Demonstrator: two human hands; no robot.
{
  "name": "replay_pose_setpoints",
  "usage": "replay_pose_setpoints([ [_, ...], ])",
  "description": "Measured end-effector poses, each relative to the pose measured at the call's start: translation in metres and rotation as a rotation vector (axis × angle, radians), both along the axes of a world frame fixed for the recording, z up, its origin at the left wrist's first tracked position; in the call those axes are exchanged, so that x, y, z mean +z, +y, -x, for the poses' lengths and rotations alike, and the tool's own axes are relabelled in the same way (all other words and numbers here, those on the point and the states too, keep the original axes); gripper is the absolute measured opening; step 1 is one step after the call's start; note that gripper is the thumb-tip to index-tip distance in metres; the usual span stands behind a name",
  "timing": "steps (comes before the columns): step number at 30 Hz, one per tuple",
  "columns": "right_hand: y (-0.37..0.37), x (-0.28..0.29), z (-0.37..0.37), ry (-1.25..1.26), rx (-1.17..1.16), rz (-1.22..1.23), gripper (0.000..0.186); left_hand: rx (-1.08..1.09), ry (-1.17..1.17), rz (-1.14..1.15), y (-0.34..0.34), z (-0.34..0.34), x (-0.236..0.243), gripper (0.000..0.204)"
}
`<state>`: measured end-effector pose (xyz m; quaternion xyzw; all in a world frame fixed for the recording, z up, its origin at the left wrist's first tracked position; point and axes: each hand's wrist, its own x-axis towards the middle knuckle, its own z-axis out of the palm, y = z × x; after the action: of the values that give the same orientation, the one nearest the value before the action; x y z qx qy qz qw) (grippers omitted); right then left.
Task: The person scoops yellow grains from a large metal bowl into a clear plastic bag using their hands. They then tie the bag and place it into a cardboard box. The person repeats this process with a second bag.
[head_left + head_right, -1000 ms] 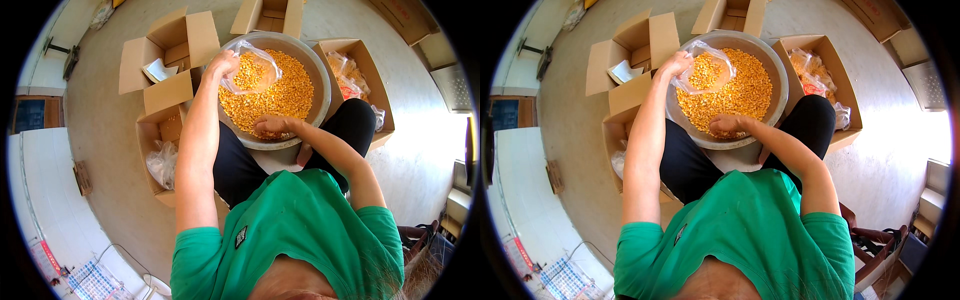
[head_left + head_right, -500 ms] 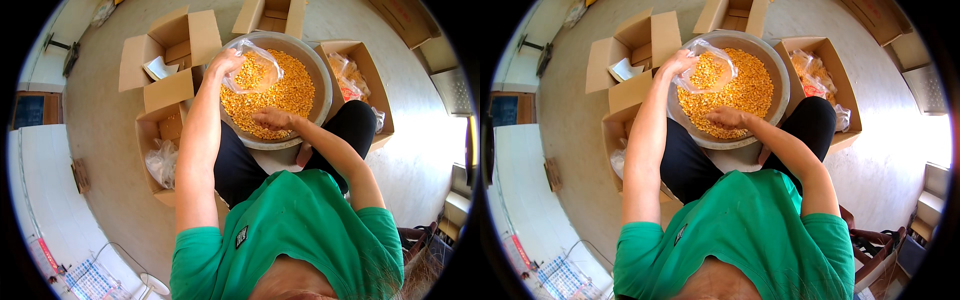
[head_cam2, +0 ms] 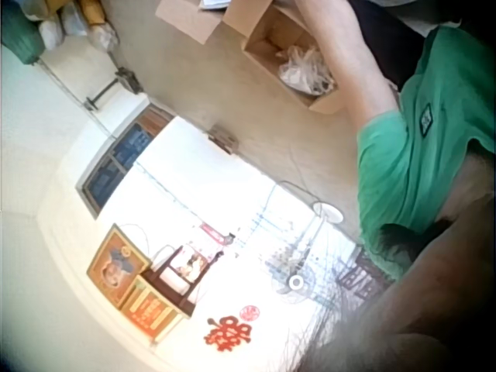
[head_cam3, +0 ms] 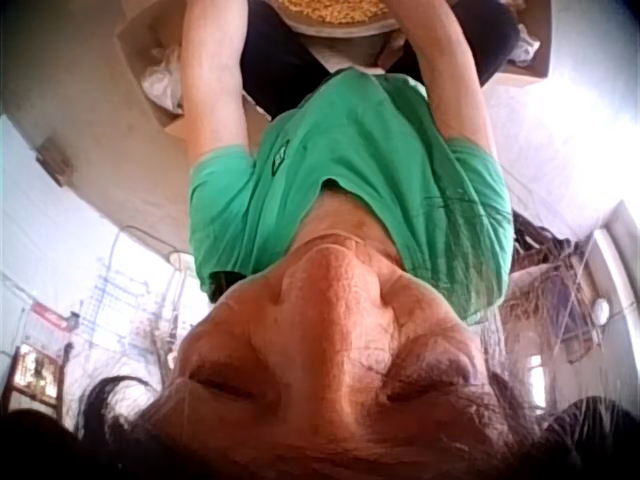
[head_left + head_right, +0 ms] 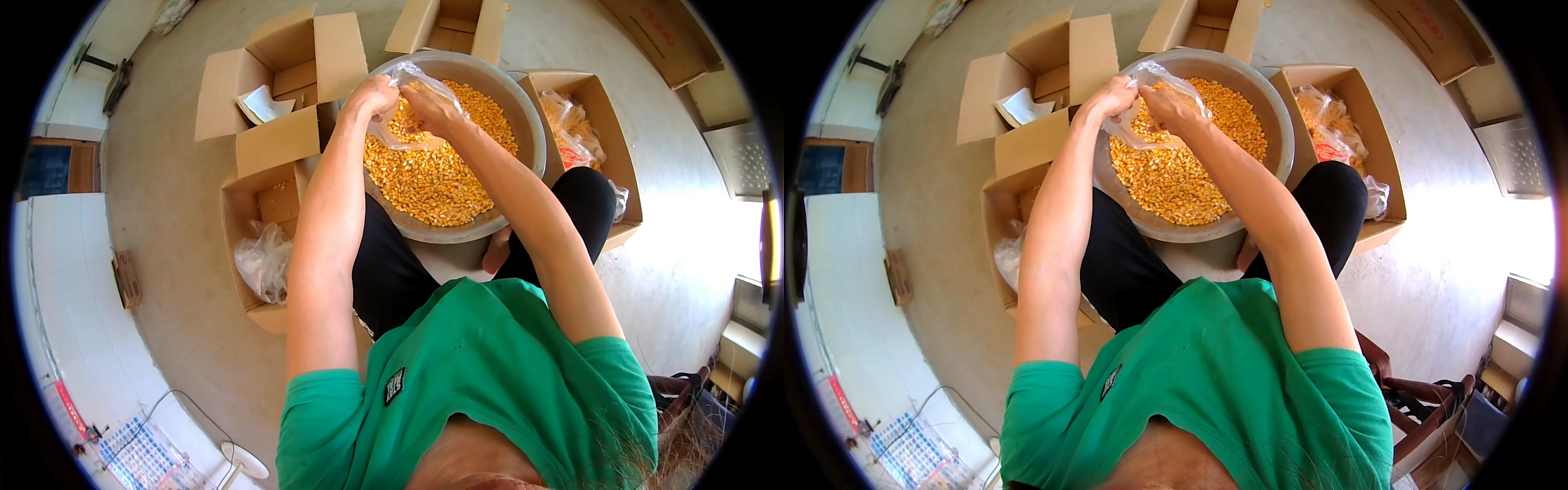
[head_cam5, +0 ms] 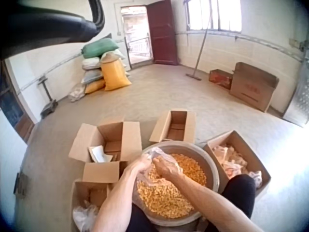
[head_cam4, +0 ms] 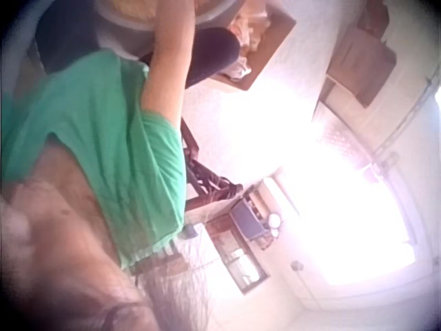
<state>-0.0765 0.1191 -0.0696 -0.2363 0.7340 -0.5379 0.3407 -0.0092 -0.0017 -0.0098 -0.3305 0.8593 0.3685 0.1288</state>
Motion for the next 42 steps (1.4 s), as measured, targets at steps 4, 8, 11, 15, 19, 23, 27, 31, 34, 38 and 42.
replay_pose_setpoints([
  [4,0.006,0.022,-0.010,0.307,0.121,-0.246,0.031,0.032,-0.002,-0.028,-0.012,-0.011,-0.009,0.036],
  [8,0.044,0.020,0.001,0.122,0.381,-0.157,0.036,-0.003,-0.003,-0.013,-0.002,-0.002,-0.001,0.037],
  [11,0.075,0.032,-0.010,0.037,0.660,-0.235,0.037,0.005,0.000,0.014,-0.005,-0.003,-0.006,0.036],
  [15,0.118,-0.016,0.001,0.667,0.704,-0.530,0.037,0.005,0.026,-0.002,-0.001,0.000,-0.004,0.034],
  [19,0.141,-0.031,-0.005,0.763,0.574,-0.737,0.038,-0.012,-0.010,-0.012,-0.001,-0.004,0.002,0.039],
  [23,0.142,-0.034,-0.030,0.837,0.572,-0.706,0.034,-0.029,-0.013,0.003,-0.002,-0.003,0.001,0.047],
  [27,0.136,-0.028,-0.049,0.813,0.651,-0.705,0.034,-0.006,0.003,-0.001,-0.001,-0.005,0.001,0.053],
  [31,0.136,-0.036,-0.065,0.822,0.694,-0.699,0.037,-0.010,-0.004,-0.003,0.003,-0.005,0.007,0.054],
  [34,0.134,-0.039,-0.076,0.844,0.773,-0.665,0.038,0.015,0.003,-0.001,0.006,-0.005,0.009,0.052],
  [38,0.132,-0.024,-0.092,0.878,0.882,-0.538,0.038,0.010,-0.006,-0.007,0.001,-0.006,0.004,0.051],
  [42,0.130,-0.028,-0.100,0.799,0.904,-0.494,0.040,-0.014,-0.023,-0.007,0.002,-0.005,0.007,0.051],
])
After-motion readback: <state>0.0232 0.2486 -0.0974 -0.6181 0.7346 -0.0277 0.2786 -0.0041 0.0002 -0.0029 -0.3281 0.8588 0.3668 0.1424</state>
